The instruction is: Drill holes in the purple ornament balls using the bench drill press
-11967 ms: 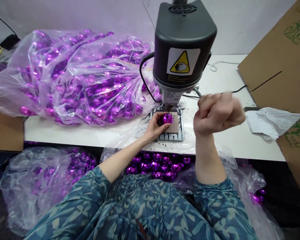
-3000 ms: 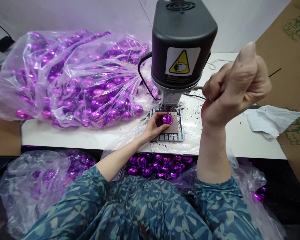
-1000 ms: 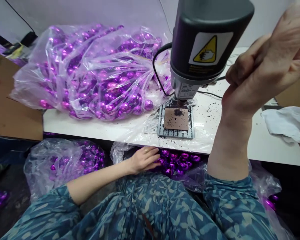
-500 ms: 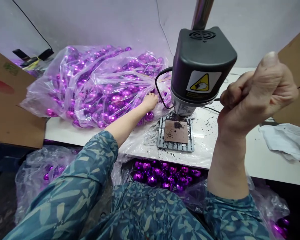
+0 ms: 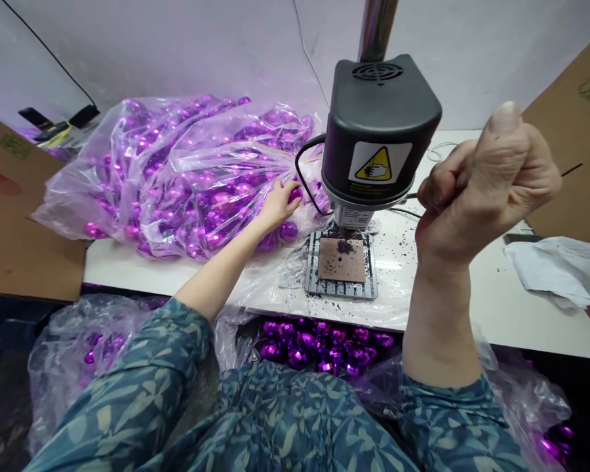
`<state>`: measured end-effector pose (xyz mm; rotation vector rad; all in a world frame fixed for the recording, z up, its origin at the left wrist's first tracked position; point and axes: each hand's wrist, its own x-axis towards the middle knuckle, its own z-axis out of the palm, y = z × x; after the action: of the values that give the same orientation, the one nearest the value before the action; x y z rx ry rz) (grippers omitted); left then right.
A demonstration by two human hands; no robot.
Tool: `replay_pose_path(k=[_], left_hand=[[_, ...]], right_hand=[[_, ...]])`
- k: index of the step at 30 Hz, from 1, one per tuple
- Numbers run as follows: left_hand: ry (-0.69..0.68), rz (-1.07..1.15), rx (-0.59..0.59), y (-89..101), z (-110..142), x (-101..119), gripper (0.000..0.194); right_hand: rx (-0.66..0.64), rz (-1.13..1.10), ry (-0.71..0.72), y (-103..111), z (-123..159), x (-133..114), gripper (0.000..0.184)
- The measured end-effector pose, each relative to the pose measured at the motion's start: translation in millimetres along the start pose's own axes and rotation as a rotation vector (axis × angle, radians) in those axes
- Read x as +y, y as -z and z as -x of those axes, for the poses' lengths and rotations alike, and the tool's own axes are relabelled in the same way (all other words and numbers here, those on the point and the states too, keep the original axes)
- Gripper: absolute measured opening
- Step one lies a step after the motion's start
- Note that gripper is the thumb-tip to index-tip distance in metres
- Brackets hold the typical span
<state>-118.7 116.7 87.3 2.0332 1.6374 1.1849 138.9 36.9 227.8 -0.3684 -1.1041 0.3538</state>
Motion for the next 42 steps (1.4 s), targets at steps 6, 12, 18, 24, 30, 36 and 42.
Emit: replay_pose_path(k=[6, 12, 18, 24, 30, 36, 42], left_hand=[[0.385, 0.779, -0.153, 29.2, 68, 31, 0.032], [0.468, 0.99, -0.207, -1.9, 103, 39, 0.046], [0.378, 0.908, -0.211, -43.8, 124, 44, 0.058], [0.299, 0.819, -0.161, -63.9, 124, 52, 0.055], [0.245, 0.634, -0.182, -68.0, 117, 58, 0.049], [0.167, 0.474, -0.2, -69.1, 120, 68, 0.049], [0.097, 0.384, -0.174, -76.7, 127, 76, 0.05]], right_hand=[[0.028, 0.008, -0.017, -4, 0, -2, 0.044], [0.045, -0.025, -0.044, -4, 0, -2, 0.044], [-0.002, -0.06, -0.007, -2, 2, 0, 0.047], [0.029, -0.058, 0.013, -4, 1, 1, 0.054], [0.032, 0.089, -0.007, -4, 1, 0, 0.063], [0.004, 0.122, -0.006, -4, 4, -4, 0.055], [0.01, 0.066, -0.001, -3, 4, 0, 0.056]])
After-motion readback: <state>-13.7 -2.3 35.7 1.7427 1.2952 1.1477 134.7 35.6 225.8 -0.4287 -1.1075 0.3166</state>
